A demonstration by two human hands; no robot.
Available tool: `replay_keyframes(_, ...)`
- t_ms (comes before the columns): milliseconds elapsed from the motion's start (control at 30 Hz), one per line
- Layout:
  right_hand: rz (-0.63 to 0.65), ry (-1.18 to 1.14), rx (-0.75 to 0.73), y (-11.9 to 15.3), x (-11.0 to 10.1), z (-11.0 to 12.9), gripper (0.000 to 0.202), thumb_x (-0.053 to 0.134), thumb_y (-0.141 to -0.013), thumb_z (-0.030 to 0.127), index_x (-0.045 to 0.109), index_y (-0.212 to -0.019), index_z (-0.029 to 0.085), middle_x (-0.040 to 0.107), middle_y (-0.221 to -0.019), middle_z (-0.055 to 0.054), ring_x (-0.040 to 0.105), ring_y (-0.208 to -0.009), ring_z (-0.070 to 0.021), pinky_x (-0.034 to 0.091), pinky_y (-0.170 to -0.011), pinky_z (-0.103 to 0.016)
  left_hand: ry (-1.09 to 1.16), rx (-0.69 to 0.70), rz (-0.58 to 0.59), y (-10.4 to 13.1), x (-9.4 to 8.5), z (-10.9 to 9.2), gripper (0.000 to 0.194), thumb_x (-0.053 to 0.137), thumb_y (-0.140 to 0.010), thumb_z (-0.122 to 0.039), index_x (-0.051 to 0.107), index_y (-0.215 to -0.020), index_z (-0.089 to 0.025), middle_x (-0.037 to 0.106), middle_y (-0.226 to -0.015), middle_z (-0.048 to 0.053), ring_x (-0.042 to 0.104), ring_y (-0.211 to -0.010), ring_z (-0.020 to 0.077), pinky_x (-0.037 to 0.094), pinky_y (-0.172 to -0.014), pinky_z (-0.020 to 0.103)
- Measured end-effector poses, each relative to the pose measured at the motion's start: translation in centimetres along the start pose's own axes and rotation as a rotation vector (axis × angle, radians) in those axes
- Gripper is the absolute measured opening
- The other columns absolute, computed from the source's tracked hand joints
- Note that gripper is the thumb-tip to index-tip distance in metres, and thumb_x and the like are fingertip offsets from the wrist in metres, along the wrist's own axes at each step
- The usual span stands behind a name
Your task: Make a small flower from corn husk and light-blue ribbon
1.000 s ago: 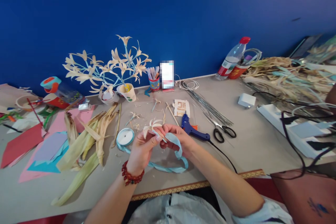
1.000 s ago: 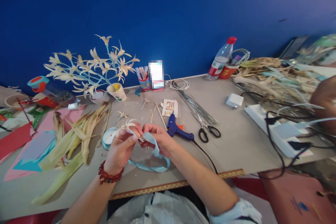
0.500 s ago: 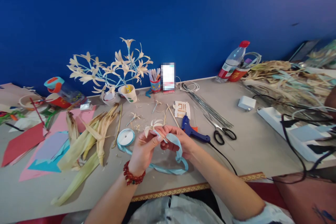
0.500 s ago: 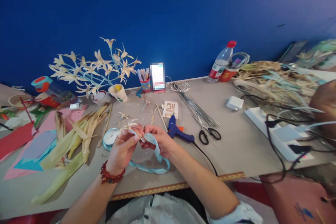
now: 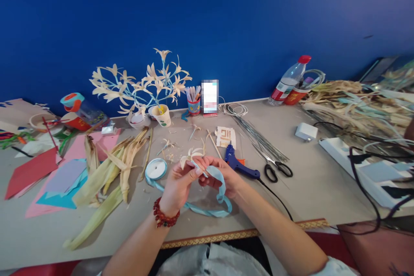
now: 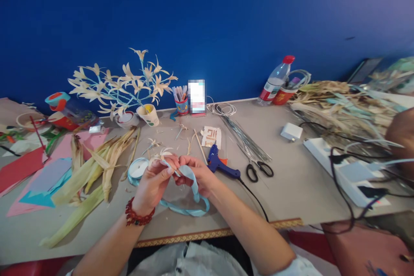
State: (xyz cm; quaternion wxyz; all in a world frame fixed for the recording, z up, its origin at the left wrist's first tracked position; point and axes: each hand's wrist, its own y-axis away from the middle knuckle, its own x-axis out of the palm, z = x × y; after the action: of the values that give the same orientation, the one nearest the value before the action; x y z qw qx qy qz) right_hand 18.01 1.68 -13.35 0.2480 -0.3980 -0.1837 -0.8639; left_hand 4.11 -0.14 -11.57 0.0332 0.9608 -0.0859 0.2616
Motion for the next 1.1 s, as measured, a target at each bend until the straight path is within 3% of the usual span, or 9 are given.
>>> replay_keyframes(567,-0.025,-0.002,0.0,0.12,0.44,0.21,0.03,0.083,-0.06,0.021,0.054,-0.06,0.016,0.061,-0.058,0.001,0.054,-0.054,-0.0105,0.04,-0.053,-0.022,0.006,0.005,0.021,-0.1,0.04,-0.06,0.014,0.076,-0.071,-0.024,0.064,-0.069,-0.016,0.062,-0.073,0.001,0.057,-0.066,0.0129,0.048,-0.058,0.025)
replay_keyframes(1100,-0.023,0.002,0.002,0.05,0.05,-0.01,0.029,0.083,-0.061,0.021,0.054,-0.062,0.016,0.063,-0.058,0.0,0.055,-0.054,-0.0112,0.04,-0.053,-0.023,0.012,-0.045,0.026,0.0,0.09,-0.08,0.015,0.075,-0.072,-0.026,0.064,-0.07,-0.015,0.062,-0.068,0.001,0.057,-0.057,0.0122,0.048,-0.053,0.026)
